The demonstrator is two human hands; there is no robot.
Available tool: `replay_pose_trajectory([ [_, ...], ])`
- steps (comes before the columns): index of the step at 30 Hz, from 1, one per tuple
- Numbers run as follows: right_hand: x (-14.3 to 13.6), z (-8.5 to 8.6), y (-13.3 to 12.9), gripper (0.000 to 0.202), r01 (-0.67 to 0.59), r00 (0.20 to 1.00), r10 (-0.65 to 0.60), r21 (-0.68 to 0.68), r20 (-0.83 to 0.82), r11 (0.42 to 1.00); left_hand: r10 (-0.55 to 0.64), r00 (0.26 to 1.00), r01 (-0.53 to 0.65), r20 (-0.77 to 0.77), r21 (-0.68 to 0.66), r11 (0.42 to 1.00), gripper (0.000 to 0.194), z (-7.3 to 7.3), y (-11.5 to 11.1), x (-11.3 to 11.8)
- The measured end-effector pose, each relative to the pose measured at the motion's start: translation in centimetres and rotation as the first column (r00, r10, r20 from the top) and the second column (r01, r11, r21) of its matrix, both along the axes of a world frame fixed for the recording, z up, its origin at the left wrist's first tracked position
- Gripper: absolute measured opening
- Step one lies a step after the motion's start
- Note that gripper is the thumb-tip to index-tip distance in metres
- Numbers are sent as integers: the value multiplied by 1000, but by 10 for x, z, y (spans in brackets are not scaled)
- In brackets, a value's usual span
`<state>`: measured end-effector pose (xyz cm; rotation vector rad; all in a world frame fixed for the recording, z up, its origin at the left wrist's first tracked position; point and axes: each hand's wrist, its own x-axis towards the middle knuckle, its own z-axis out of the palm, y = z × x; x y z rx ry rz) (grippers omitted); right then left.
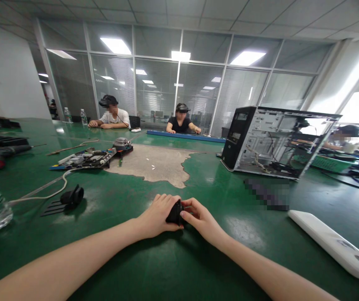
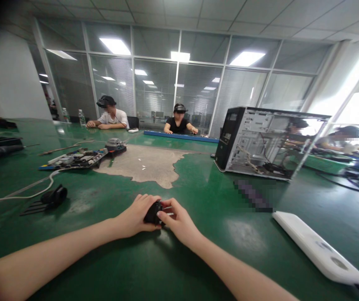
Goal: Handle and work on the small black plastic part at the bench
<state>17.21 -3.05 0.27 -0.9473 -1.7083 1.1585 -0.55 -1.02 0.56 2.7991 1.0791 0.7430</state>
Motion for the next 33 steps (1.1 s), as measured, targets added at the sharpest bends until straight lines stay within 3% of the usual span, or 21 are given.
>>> replay_pose_trajectory([
  [6,0,1,-4,24,-37,999,37,74,-4,997,-2,1000,2,6,3,1000,60,-1,0,0],
  [17,2,-2,0,29,-26,1000,25,-13,-5,1000,-2,1000,2,11,-4,1000,60,-1,1,0],
  [21,3,-1,-2,27,-77,996,78,26,-43,997,-6,1000,6,6,-11,1000,59,0,0,0],
  [28,1,-1,0,26,-8,1000,9,39,-24,999,5,1000,-5,9,-3,1000,61,0,0,0],
  [33,2,-4,1,29,-40,999,40,8,4,999,2,1000,-2,-4,-6,1000,61,0,0,1],
])
